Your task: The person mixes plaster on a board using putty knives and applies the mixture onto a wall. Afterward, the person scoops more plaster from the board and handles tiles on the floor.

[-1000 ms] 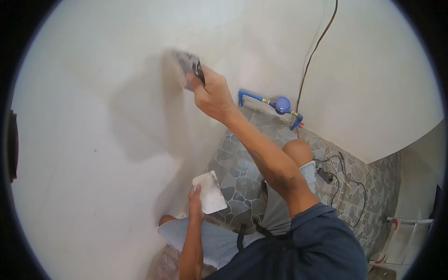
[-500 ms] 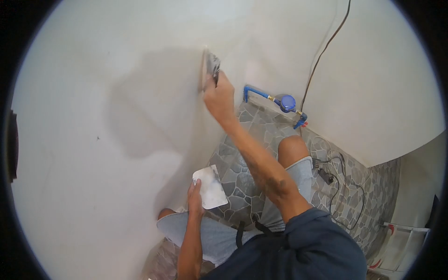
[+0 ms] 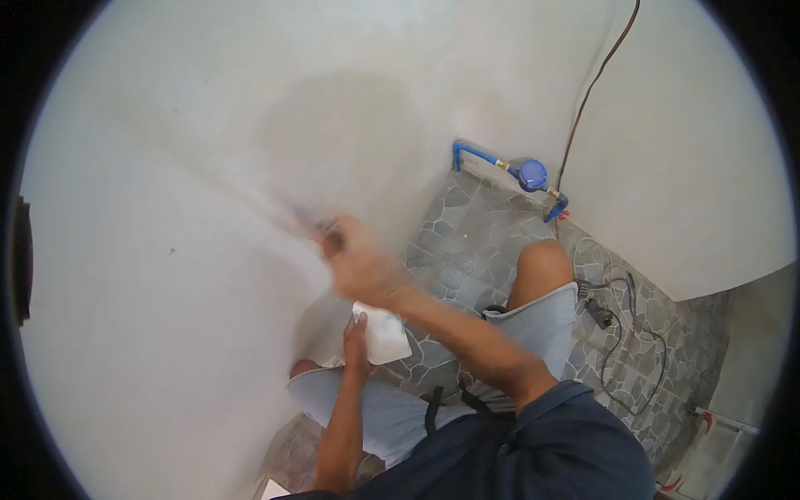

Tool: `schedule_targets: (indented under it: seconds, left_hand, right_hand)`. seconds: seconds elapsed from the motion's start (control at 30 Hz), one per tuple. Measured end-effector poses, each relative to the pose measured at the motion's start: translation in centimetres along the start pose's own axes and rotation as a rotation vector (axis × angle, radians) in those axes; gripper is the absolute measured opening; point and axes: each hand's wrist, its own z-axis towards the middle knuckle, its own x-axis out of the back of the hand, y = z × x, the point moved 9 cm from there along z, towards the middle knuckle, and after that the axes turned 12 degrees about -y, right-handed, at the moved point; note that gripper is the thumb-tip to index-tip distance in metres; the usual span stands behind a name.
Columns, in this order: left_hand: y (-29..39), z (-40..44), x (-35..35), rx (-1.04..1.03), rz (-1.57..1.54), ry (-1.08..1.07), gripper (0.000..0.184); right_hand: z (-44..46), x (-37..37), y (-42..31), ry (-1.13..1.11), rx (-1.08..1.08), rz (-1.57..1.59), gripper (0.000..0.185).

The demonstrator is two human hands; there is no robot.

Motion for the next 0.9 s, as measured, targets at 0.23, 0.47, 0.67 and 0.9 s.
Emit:
schedule_targets:
  seconds: [0.23, 0.47, 0.67, 0.9]
  left_hand:
    - [1.8, -1.4, -1.3, 0.044, 0.006, 0.071, 0.04]
    - [0.6, -0.3, 0.8, -0.039, -0.047, 0.061, 0.039]
    - [0.1, -0.1, 1.7, -0.048, -0.035, 0.145, 0.039]
    - [5.2, -1.6, -6.2, -0.02, -0.153, 0.134, 0.039]
  right_hand:
    - [2.1, 11.3, 13.4, 0.307, -0.19, 1.069, 0.023]
    - [11.9, 23.9, 17.0, 0.458, -0.113, 0.535, 0.021]
    - [14.9, 25.1, 18.5, 0.359, -0.025, 0.917, 0.021]
    - [13.3, 25.2, 16.1, 0.217, 0.003, 1.13, 0.024]
